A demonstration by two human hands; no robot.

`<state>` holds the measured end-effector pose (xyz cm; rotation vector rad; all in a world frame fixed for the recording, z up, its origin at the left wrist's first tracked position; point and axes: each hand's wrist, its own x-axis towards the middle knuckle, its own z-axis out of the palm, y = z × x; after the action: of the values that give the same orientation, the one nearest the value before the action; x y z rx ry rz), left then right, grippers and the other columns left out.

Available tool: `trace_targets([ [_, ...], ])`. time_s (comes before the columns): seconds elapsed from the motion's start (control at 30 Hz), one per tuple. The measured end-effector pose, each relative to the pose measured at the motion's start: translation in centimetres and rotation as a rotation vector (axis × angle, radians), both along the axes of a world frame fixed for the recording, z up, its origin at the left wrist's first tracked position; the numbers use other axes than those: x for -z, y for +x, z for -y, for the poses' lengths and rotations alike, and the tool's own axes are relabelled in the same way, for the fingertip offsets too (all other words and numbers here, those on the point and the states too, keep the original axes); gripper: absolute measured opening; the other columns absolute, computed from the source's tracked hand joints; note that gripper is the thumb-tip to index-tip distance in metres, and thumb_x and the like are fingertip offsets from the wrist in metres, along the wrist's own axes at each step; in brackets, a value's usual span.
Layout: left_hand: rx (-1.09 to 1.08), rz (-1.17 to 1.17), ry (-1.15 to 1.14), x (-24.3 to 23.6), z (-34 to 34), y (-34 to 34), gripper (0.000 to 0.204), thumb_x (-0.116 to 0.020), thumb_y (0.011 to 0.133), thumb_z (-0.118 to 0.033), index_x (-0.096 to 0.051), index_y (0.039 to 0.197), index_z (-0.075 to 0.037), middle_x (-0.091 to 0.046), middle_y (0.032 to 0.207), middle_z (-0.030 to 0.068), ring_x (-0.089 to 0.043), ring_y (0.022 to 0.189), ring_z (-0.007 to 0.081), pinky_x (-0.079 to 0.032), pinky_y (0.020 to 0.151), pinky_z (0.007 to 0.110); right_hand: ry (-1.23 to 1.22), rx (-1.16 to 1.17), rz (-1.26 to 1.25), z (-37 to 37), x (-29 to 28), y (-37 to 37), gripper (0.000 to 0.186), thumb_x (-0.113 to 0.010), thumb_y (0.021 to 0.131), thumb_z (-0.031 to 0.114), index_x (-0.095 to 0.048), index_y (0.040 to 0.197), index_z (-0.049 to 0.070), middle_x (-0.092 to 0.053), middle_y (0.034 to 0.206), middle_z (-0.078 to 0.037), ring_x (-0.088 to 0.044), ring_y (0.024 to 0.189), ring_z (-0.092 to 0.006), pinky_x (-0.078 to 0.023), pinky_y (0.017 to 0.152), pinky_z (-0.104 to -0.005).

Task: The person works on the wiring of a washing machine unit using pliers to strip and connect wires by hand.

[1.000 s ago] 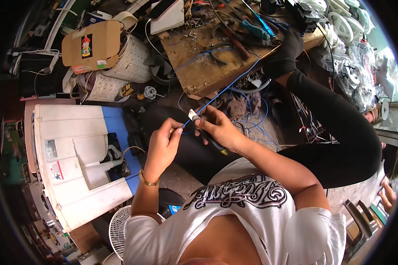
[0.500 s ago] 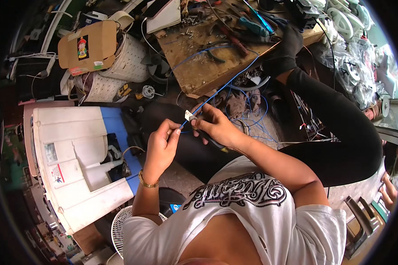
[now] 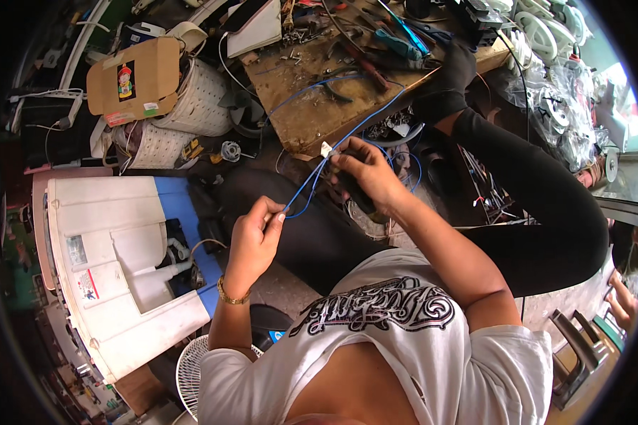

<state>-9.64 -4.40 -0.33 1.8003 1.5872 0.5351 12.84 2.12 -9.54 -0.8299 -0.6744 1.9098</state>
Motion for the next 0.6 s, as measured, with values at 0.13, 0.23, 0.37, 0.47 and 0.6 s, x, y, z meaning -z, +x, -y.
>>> trace_targets([
  [0.13,0.017,0.008,0.017,0.0,-0.1,0.1,0.007,-0.060,0.096,-0.007,-0.058,0.096,0.000,-0.045,0.058,0.0075,-0.036,0.052,0.0099,-0.031,0.050,0.029,-0.033,0.043,0.028,-2.2,1.2,2.3,0.011,-0.061,0.096,0.013,-0.059,0.104,0.005,-0.063,0.086,-0.004,-0.063,0.069,-0.0114,-0.050,0.049,-0.0245],
  [0.23,0.024,-0.013,0.006,-0.2,-0.2,0.2,0.007,-0.060,0.096,-0.006,-0.058,0.096,0.000,-0.046,0.058,0.0079,-0.037,0.052,0.0102,-0.032,0.050,0.030,-0.052,0.065,0.038,-4.0,2.4,4.2,0.010,-0.062,0.095,0.015,-0.059,0.101,0.008,-0.063,0.079,-0.003,-0.063,0.066,-0.0116,-0.049,0.048,-0.0246],
  [0.37,0.019,0.004,-0.003,0.1,-0.1,0.1,0.006,-0.059,0.096,-0.006,-0.058,0.096,0.000,-0.047,0.058,0.0088,-0.038,0.051,0.0113,-0.033,0.050,0.030,-0.034,0.089,0.038,-5.4,3.3,5.5,0.011,-0.062,0.094,0.013,-0.060,0.103,0.006,-0.064,0.087,-0.004,-0.063,0.066,-0.0126,-0.050,0.047,-0.0259],
  [0.47,0.026,-0.010,0.013,0.3,-0.2,0.1,0.006,-0.059,0.096,-0.006,-0.058,0.096,0.001,-0.048,0.059,0.0095,-0.039,0.051,0.0125,-0.034,0.050,0.030,-0.021,0.096,0.043,-5.9,3.4,5.7,0.013,-0.062,0.094,0.012,-0.060,0.104,0.005,-0.064,0.085,-0.005,-0.063,0.067,-0.0128,-0.050,0.047,-0.0264],
  [0.6,0.024,-0.024,0.015,0.1,-0.2,0.1,0.006,-0.059,0.096,-0.005,-0.057,0.096,0.001,-0.049,0.059,0.0100,-0.040,0.051,0.0132,-0.034,0.050,0.031,-0.022,0.096,0.082,-6.1,4.1,6.0,0.012,-0.063,0.093,0.013,-0.061,0.103,0.006,-0.065,0.085,-0.003,-0.063,0.066,-0.0121,-0.049,0.048,-0.0251],
])
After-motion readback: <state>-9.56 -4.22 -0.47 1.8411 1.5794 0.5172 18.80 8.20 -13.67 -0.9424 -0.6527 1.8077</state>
